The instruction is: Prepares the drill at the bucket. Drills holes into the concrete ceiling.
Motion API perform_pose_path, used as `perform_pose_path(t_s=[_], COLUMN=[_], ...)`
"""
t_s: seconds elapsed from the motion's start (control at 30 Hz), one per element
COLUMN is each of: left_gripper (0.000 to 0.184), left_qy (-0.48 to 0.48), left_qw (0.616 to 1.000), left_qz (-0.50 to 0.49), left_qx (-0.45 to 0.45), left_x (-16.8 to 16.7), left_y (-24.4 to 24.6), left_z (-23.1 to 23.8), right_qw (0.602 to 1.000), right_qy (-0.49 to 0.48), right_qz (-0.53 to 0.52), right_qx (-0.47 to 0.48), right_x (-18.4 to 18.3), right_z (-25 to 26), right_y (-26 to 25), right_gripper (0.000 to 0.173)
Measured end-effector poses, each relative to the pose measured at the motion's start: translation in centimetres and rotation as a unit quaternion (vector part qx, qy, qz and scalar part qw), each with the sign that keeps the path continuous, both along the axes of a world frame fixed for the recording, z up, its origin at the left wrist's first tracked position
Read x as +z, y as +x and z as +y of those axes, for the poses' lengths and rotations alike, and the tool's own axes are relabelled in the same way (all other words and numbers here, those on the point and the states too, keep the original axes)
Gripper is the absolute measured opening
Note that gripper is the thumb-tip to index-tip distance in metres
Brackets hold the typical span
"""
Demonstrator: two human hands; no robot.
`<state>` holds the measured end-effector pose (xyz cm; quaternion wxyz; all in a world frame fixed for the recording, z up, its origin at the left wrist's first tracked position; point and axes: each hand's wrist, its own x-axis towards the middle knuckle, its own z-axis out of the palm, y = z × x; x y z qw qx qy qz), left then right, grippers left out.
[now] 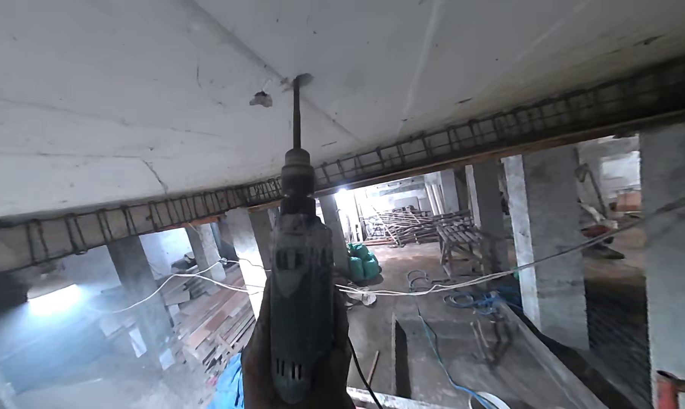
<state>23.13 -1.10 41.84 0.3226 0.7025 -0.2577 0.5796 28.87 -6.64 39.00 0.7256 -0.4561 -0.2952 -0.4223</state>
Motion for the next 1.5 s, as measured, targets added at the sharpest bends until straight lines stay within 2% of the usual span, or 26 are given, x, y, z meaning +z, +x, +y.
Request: perform_pose_path(t_s=[0.13,0.37,0.5,0.53,0.67,0.77,0.9,1.1,1.37,1.5], left_gripper=[0.104,0.096,0.105,0.106,0.106,0.106,0.106,0.107,0.103,0.098], left_qy=[-0.012,0.023,0.004,-0.005,-0.02,-0.029,-0.072,-0.091,-0.108,-0.094], left_qw=[1.0,0.999,1.0,1.0,0.999,0.999,0.995,0.992,0.987,0.99], left_qz=[0.005,-0.019,-0.012,-0.009,-0.008,-0.022,-0.015,0.009,0.008,0.003], left_qx=[0.011,0.013,0.023,0.021,-0.026,-0.027,-0.064,-0.087,-0.12,-0.105], left_x=[0.6,0.9,1.0,1.0,0.6,0.6,0.1,-2.0,-0.5,-2.4], left_y=[-0.4,-0.6,-0.2,0.0,1.5,2.4,2.7,2.1,2.4,2.5], left_z=[-0.2,0.1,-1.5,-1.8,-2.5,-3.8,-5.2,-5.9,-5.8,-6.4], right_qw=[0.999,0.997,0.994,0.994,0.995,0.991,0.985,0.986,0.98,0.977], right_qy=[-0.012,-0.021,-0.016,-0.034,-0.093,-0.12,-0.138,-0.124,-0.15,-0.154], right_qz=[-0.013,0.041,0.01,0.025,0.04,0.043,-0.001,0.016,-0.014,-0.003], right_qx=[0.026,0.063,0.108,0.099,-0.011,-0.04,-0.103,-0.106,-0.126,-0.146], right_x=[0.7,1.5,1.5,2.0,1.8,1.8,1.0,-1.3,0.3,-1.3], right_z=[-0.5,-1.3,-3.0,-3.8,-4.6,-5.8,-6.8,-7.5,-8.2,-8.9], right_y=[-0.7,-2.0,-1.6,-1.7,0.0,0.8,1.9,1.3,1.9,1.6], right_gripper=[0.083,0.072,0.083,0.076,0.074,0.078,0.091,0.094,0.093,0.089])
